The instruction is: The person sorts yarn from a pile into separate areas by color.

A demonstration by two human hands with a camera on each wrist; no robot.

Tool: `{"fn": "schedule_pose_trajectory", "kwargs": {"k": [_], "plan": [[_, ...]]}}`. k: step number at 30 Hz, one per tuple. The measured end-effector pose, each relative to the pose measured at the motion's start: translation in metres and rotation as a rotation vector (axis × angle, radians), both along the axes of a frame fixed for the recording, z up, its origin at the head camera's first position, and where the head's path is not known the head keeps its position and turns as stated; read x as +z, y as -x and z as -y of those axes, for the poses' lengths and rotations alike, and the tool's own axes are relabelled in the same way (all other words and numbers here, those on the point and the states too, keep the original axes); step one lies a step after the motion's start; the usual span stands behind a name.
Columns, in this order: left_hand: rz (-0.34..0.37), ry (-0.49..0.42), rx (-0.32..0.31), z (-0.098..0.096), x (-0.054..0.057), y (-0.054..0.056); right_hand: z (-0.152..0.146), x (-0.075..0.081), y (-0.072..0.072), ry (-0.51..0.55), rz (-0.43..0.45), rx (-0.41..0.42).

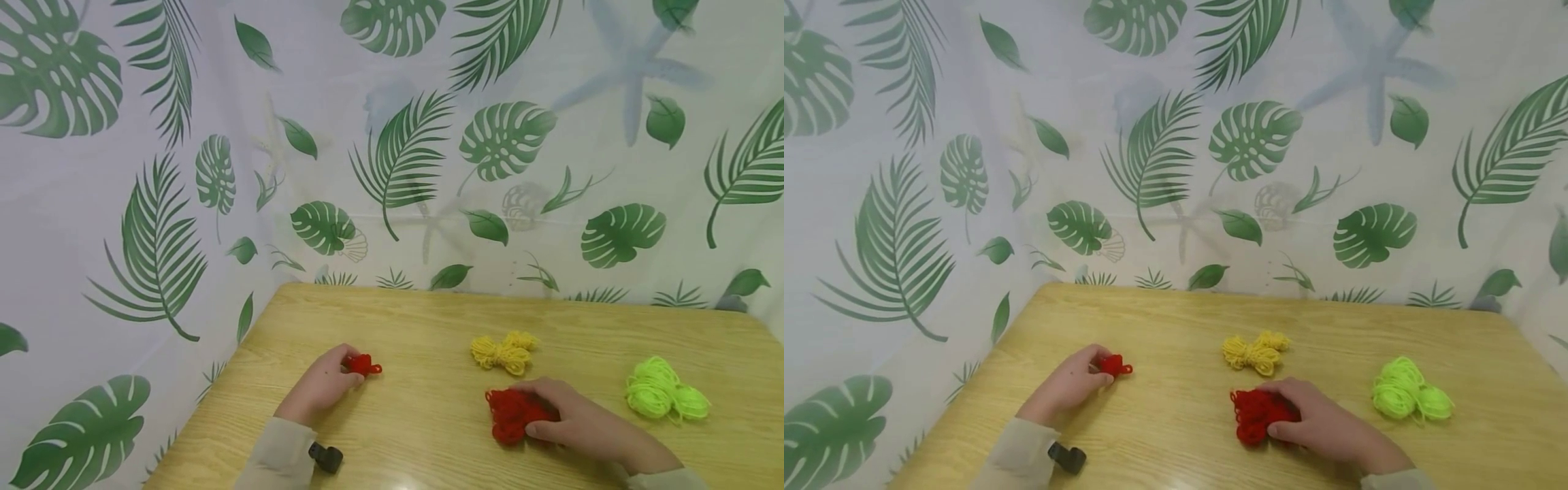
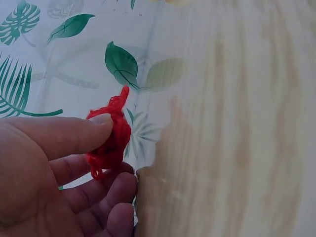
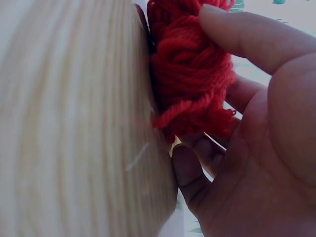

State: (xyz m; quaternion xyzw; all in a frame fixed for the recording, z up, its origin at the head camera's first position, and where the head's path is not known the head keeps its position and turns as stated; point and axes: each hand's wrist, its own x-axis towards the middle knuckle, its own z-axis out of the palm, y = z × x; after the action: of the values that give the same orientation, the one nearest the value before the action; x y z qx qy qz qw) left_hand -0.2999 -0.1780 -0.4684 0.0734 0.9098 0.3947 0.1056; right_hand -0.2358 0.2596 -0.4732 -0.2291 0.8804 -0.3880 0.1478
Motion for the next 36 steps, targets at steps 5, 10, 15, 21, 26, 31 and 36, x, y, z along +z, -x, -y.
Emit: {"fn": "schedule_pose_trajectory", "kwargs": {"k": [5, 10, 15, 21, 26, 31, 36], "plan": [[-0.005, 0.014, 0.033, 0.004, -0.003, 0.002, 0.0, 0.0, 0.0, 0.002, -0.01, 0.0], [0.003, 0.033, 0.06, 0.003, -0.003, 0.003, 0.001, 0.002, -0.001, 0.005, -0.007, -0.002], [-0.002, 0.055, 0.057, 0.002, -0.002, 0.003, 0.002, 0.003, -0.003, 0.003, -0.002, -0.01], [-0.012, 0.08, 0.064, 0.001, -0.002, 0.001, 0.007, 0.002, -0.002, -0.034, -0.078, -0.03], [-0.019, 0.072, 0.065, 0.001, -0.001, 0.0, 0.014, 0.004, 0.0, -0.038, -0.103, -0.102], [-0.006, 0.063, 0.073, 0.001, 0.0, -0.002, 0.019, 0.007, 0.003, -0.051, -0.126, -0.124], [-0.003, 0.057, 0.067, 0.002, 0.002, -0.002, 0.026, 0.012, 0.007, -0.062, -0.147, -0.144]]}}
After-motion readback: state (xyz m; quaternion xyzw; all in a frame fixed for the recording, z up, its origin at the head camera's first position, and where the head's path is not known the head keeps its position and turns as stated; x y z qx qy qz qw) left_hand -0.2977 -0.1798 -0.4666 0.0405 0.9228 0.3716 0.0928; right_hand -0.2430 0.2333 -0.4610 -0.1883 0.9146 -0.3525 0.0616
